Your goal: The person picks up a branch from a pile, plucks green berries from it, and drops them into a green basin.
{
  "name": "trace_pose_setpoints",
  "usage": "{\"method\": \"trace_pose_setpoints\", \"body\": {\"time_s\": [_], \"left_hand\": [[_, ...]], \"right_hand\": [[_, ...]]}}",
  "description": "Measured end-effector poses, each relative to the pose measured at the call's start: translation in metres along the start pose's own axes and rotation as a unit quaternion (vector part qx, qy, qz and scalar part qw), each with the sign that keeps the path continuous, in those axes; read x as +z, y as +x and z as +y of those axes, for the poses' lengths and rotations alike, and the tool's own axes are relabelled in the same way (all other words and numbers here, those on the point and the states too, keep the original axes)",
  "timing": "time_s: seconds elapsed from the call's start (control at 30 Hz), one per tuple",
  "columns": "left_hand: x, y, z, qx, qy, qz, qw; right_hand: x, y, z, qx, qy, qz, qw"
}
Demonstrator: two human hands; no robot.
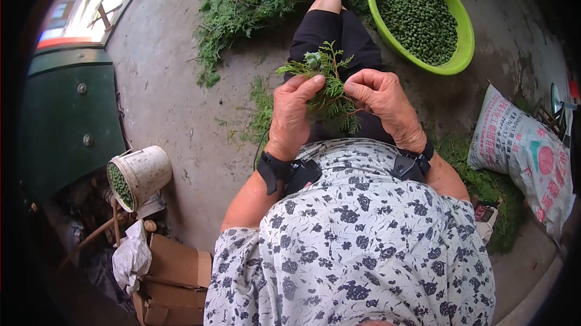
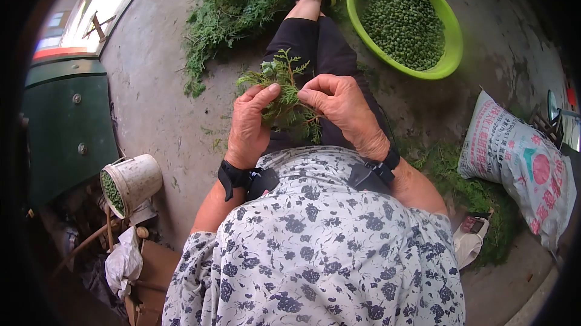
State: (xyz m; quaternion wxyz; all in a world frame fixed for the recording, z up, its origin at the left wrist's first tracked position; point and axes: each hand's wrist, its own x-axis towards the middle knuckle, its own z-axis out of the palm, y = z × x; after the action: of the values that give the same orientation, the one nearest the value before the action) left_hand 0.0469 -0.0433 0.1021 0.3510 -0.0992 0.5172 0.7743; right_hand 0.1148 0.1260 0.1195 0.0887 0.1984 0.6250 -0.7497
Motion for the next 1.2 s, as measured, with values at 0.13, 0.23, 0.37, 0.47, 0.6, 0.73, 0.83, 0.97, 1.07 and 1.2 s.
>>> {"method": "trace_pose_setpoints", "body": {"time_s": [0.13, 0.23, 0.37, 0.47, 0.6, 0.73, 0.83, 0.97, 1.07, 1.2], "left_hand": [[0.004, -0.004, 0.005, -0.034, -0.092, -0.023, 0.995], [0.006, -0.003, 0.004, -0.029, -0.125, -0.014, 0.992], [0.011, -0.004, 0.007, -0.016, -0.141, -0.002, 0.990], [0.004, -0.002, 0.005, -0.015, -0.114, -0.027, 0.993], [0.000, -0.005, 0.000, 0.124, -0.018, -0.077, 0.989], [0.007, -0.005, 0.005, 0.092, -0.018, -0.038, 0.995], [0.010, -0.005, 0.007, 0.032, -0.095, -0.019, 0.995], [0.008, -0.003, 0.002, 0.027, -0.124, -0.025, 0.992], [0.005, 0.000, 0.000, 0.032, -0.108, -0.030, 0.993], [0.006, -0.003, 0.003, 0.061, -0.088, -0.042, 0.993]], "right_hand": [[0.004, -0.001, 0.000, -0.014, 0.025, 0.023, 0.999], [0.006, 0.002, 0.008, -0.027, 0.076, 0.055, 0.995], [0.006, 0.003, 0.013, -0.050, 0.097, 0.083, 0.991], [0.006, 0.006, 0.020, -0.057, 0.143, 0.094, 0.984], [0.005, 0.006, 0.022, -0.023, 0.193, 0.092, 0.977], [0.006, 0.004, 0.020, -0.002, 0.217, 0.096, 0.971], [0.007, 0.005, 0.018, 0.019, 0.221, 0.095, 0.970], [0.002, 0.005, 0.020, 0.037, 0.182, 0.066, 0.980], [0.007, 0.003, 0.016, 0.037, 0.165, 0.084, 0.982], [-0.002, 0.001, 0.009, 0.025, 0.108, 0.051, 0.992]]}}
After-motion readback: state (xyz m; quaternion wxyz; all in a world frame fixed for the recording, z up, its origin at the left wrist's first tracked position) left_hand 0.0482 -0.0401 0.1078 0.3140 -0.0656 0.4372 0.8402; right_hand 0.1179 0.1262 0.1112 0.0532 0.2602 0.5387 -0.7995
